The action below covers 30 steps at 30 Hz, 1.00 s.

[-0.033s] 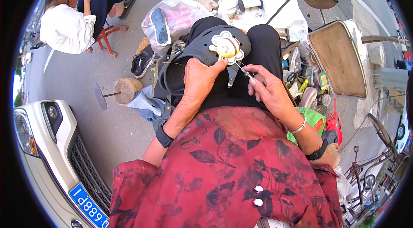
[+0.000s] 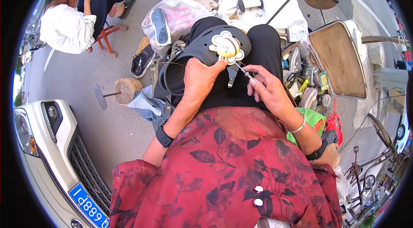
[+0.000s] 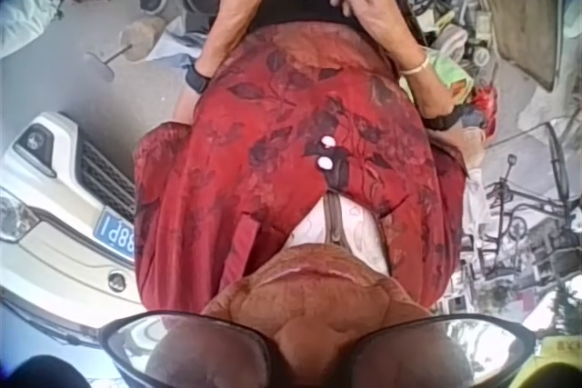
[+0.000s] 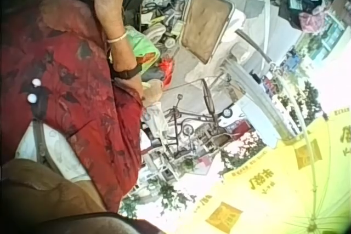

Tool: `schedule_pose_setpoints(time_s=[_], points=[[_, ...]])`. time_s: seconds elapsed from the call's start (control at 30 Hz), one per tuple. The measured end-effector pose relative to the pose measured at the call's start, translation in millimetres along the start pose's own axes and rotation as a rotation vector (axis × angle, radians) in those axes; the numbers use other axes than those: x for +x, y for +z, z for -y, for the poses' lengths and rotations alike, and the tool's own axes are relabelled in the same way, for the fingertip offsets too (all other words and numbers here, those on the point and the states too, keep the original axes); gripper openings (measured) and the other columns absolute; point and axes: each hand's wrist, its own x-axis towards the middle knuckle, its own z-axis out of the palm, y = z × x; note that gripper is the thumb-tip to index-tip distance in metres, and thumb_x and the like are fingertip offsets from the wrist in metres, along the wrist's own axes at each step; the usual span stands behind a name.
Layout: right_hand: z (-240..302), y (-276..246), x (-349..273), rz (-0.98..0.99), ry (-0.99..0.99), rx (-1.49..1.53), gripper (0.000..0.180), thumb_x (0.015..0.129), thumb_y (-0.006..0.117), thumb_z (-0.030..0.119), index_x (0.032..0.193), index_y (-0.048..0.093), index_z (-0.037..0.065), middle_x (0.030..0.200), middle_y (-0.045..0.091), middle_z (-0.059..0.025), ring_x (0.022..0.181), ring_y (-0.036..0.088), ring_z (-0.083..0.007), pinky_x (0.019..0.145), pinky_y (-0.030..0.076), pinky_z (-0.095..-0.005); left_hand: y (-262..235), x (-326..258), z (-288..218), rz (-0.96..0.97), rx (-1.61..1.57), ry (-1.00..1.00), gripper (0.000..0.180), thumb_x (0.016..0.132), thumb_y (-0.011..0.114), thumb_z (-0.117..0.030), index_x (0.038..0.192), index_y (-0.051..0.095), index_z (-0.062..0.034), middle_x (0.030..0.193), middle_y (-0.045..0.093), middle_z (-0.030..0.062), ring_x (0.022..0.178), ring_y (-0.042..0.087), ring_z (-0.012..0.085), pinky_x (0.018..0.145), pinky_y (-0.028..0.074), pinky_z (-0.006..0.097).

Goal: The recorder is hand-stitching a decorative element or repair onto a rubber clog using a needle and thread.

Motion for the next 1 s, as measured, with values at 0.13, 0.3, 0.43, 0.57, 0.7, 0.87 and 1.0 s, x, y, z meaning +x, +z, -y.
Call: schedule_pose_setpoints(time_s=[0.13, 0.3, 0.43, 0.57, 0.7, 0.87, 1.0], points=[[-12, 4, 3, 0.066, 0.038, 0.241, 0.030, 0.102, 0.047, 0.011, 0.131, 0.053, 0.006, 0.080, 0.063, -0.0030, 0.064, 0.055, -0.0075, 0.062, 0.047, -0.0238, 1, 3, 9, -0.058, -0.008, 0.083, 0.049, 0.072, 0.082, -0.038, 0.090, 0.073, 0.0062, 0.080, 0.072, 0.0200, 0.075, 0.071, 0.0275, 0.072, 0.053, 0.039], [-18, 10, 8, 0.091, 0.005, 0.340, 0.030, 0.103, 0.046, 0.013, 0.131, 0.053, 0.006, 0.081, 0.064, -0.0035, 0.065, 0.054, -0.0070, 0.062, 0.047, -0.0232, 0, 2, 11, -0.047, 0.038, 0.045, 0.048, 0.072, 0.081, -0.037, 0.088, 0.073, 0.0074, 0.077, 0.072, 0.0183, 0.071, 0.070, 0.0246, 0.069, 0.052, 0.038], [-19, 11, 12, 0.090, -0.020, 0.318, 0.030, 0.103, 0.047, 0.013, 0.132, 0.053, 0.007, 0.082, 0.064, -0.0034, 0.066, 0.055, -0.0074, 0.064, 0.048, -0.0237, 1, 1, 8, -0.050, -0.028, 0.089, 0.049, 0.072, 0.081, -0.037, 0.087, 0.072, 0.0082, 0.077, 0.072, 0.0181, 0.070, 0.070, 0.0246, 0.069, 0.052, 0.038], [-20, 7, 14, 0.107, -0.043, 0.233, 0.030, 0.102, 0.048, 0.013, 0.131, 0.054, 0.007, 0.082, 0.064, -0.0039, 0.066, 0.055, -0.0090, 0.066, 0.049, -0.0253, 1, 1, 9, -0.050, -0.007, 0.074, 0.049, 0.072, 0.081, -0.037, 0.087, 0.072, 0.0087, 0.076, 0.071, 0.0181, 0.069, 0.070, 0.0242, 0.068, 0.052, 0.038], [-17, 14, 23, 0.037, -0.064, 0.158, 0.026, 0.102, 0.050, 0.016, 0.124, 0.057, 0.004, 0.081, 0.064, -0.0036, 0.066, 0.056, -0.0099, 0.066, 0.048, -0.0263, 0, 3, 13, -0.059, 0.038, 0.065, 0.050, 0.072, 0.082, -0.038, 0.080, 0.071, 0.0103, 0.070, 0.070, 0.0181, 0.065, 0.069, 0.0232, 0.065, 0.052, 0.039], [-22, 18, 33, 0.019, 0.009, 0.192, 0.028, 0.099, 0.060, 0.029, 0.099, 0.063, 0.001, 0.077, 0.062, -0.0011, 0.066, 0.052, -0.0080, 0.063, 0.046, -0.0259, 2, 6, 21, -0.067, 0.035, 0.084, 0.052, 0.071, 0.082, -0.039, 0.077, 0.070, 0.0114, 0.067, 0.069, 0.0179, 0.063, 0.068, 0.0218, 0.063, 0.051, 0.039], [-17, 18, 24, 0.060, -0.025, 0.292, 0.030, 0.099, 0.061, 0.030, 0.090, 0.061, 0.002, 0.074, 0.056, 0.0014, 0.066, 0.048, -0.0056, 0.061, 0.042, -0.0247, 2, 4, 9, -0.078, 0.029, 0.050, 0.052, 0.070, 0.082, -0.038, 0.084, 0.071, 0.0113, 0.077, 0.071, 0.0206, 0.072, 0.071, 0.0264, 0.069, 0.053, 0.040]])
